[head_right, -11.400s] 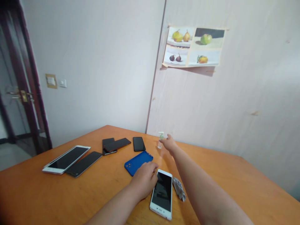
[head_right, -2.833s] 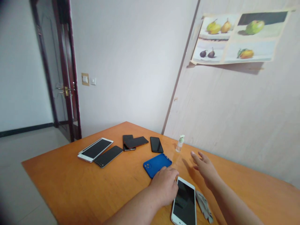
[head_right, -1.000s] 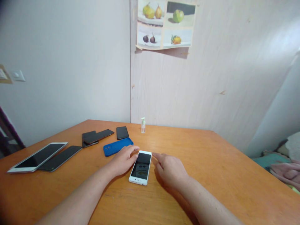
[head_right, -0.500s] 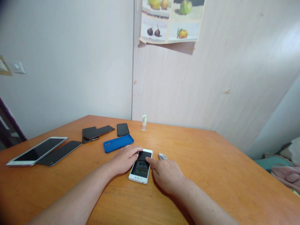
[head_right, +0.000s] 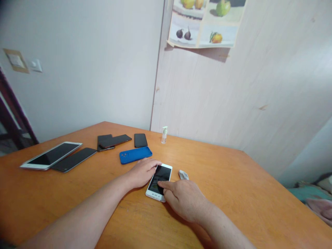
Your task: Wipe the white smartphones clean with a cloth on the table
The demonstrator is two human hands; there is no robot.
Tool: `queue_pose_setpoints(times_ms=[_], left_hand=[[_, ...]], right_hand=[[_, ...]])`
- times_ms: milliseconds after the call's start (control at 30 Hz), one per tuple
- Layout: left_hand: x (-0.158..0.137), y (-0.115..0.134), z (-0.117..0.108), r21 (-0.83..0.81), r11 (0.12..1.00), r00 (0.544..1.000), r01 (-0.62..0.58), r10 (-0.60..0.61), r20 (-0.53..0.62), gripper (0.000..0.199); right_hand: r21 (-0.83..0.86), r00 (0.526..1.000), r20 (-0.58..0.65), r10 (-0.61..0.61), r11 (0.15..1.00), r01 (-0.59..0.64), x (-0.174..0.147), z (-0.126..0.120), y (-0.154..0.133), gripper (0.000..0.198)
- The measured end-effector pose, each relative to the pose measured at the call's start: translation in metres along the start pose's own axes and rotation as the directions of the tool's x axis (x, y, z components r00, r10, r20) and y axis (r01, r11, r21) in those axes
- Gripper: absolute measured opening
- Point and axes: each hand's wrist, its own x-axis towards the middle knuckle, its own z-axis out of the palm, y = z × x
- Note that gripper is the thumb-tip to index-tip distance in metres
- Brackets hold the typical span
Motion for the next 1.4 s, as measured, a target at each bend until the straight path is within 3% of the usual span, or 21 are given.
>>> queue_pose_setpoints(times_ms=[133,233,367,533,600,767,967,1167,1400], left_hand=[[0.001,0.000,0.001,0.007,1.000,1.000,0.005,-0.005,-0.009,0.036],[0.001,0.001,0.001,0.002,1.000,1.000,0.010,-0.010,-0.015,0.037],[0.001,0.001,0.002,0.000,1.000,1.000,0.012,-0.012,-0.021,0.039],[0.001,0.002,0.003,-0.005,1.000,1.000,0.020,-0.020,-0.022,0.037],[0.002,0.002,0.003,-0.010,1.000,0.999,0.025,-0.025,-0.025,0.037],[0.002,0.002,0.003,-0.025,0.999,0.999,0.020,-0.021,-0.029,0.039],[0.002,0.002,0.003,-0.039,0.999,0.999,0.015,-0.016,-0.031,0.037],[0.003,0.000,0.002,-0.078,0.997,0.999,0.011,-0.013,-0.030,0.036],[0.003,0.000,-0.004,-0.127,0.989,0.996,0.079,-0.082,-0.018,0.026]], right_hand=[[-0.081,0.983,-0.056,0.174,0.981,-0.178,0.007,0.000,0.002,0.049],[-0.100,0.992,-0.061,0.112,0.988,-0.117,0.008,0.001,-0.003,0.048],[-0.003,1.000,-0.011,-0.022,1.000,0.022,0.003,0.001,-0.006,0.044],[-0.055,0.980,-0.084,0.181,0.981,-0.186,0.014,0.005,0.007,0.048],[-0.074,0.980,-0.090,0.176,0.980,-0.183,0.017,0.007,0.004,0.048],[-0.001,0.999,-0.031,0.025,1.000,-0.025,0.009,0.006,-0.007,0.043],[-0.049,0.977,-0.091,0.194,0.979,-0.199,0.018,0.010,0.004,0.048],[0.132,0.999,-0.043,0.026,0.991,-0.020,0.010,0.004,-0.001,0.041],[0.312,0.934,-0.203,0.296,0.923,-0.224,0.000,-0.001,0.048,0.038]])
